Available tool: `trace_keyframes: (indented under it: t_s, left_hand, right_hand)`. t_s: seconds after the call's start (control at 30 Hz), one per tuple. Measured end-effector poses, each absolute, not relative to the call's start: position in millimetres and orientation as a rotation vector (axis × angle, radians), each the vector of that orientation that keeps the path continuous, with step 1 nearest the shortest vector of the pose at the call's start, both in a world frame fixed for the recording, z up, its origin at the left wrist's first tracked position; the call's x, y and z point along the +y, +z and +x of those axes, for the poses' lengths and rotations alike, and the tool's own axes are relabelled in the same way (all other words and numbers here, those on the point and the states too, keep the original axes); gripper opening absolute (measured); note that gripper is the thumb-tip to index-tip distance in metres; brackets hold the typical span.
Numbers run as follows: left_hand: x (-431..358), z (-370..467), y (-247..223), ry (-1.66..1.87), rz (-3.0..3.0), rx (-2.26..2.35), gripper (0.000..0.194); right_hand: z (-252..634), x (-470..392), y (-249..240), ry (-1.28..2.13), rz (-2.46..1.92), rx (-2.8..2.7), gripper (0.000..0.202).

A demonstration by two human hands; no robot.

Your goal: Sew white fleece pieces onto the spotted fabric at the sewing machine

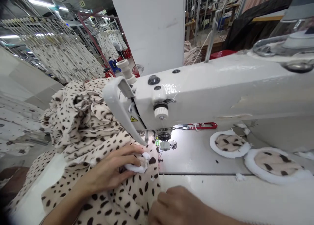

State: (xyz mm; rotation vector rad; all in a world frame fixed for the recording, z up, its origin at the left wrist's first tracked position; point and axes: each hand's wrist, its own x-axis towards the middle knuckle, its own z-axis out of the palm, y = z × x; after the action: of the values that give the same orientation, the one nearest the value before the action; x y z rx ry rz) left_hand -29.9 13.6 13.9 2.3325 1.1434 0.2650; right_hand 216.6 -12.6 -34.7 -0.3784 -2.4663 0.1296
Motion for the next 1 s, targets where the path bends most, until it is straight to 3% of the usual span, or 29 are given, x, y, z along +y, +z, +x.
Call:
trace_keyframes:
  t_s: [0.13, 0.27, 0.47, 0.6, 0.8, 1.0]
  left_hand:
    - [14.5, -29.8, 14.3, 0.308, 2.295, 1.126, 0.012]
    - [13.6, -27.3, 11.3, 0.412, 2.382, 1.125, 0.013]
    - [11.2, -5.1, 4.1, 0.901, 2.856, 1.048, 0.014]
    - [6.9, 4.6, -0.6, 0.696, 3.02, 0.938, 0.017]
    - [7.1, 1.2, 15.0, 0.348, 2.803, 1.054, 0.01]
    - [12.0, 4.2, -0.3, 0.64, 2.79, 1.053, 0.012]
  right_hand:
    - [225.5, 3.8, -16.7, 0.268, -0.57, -2.353, 0.024]
    - [227.1, -3.8, -15.2, 0.461, -0.417, -2.48, 0.027]
    - [203.2, -20.3, -44.1, 0.148, -0.511, -2.361, 0.014]
    - [194.8, -19.0, -57.3, 0.07, -0.491, -2.37, 0.013]
    - [193.9, -18.1, -64.5, 0.074, -0.504, -2.345, 0.01]
    - [192.4, -13.8, -67.0, 0.055, -0.496, -2.336, 0.017]
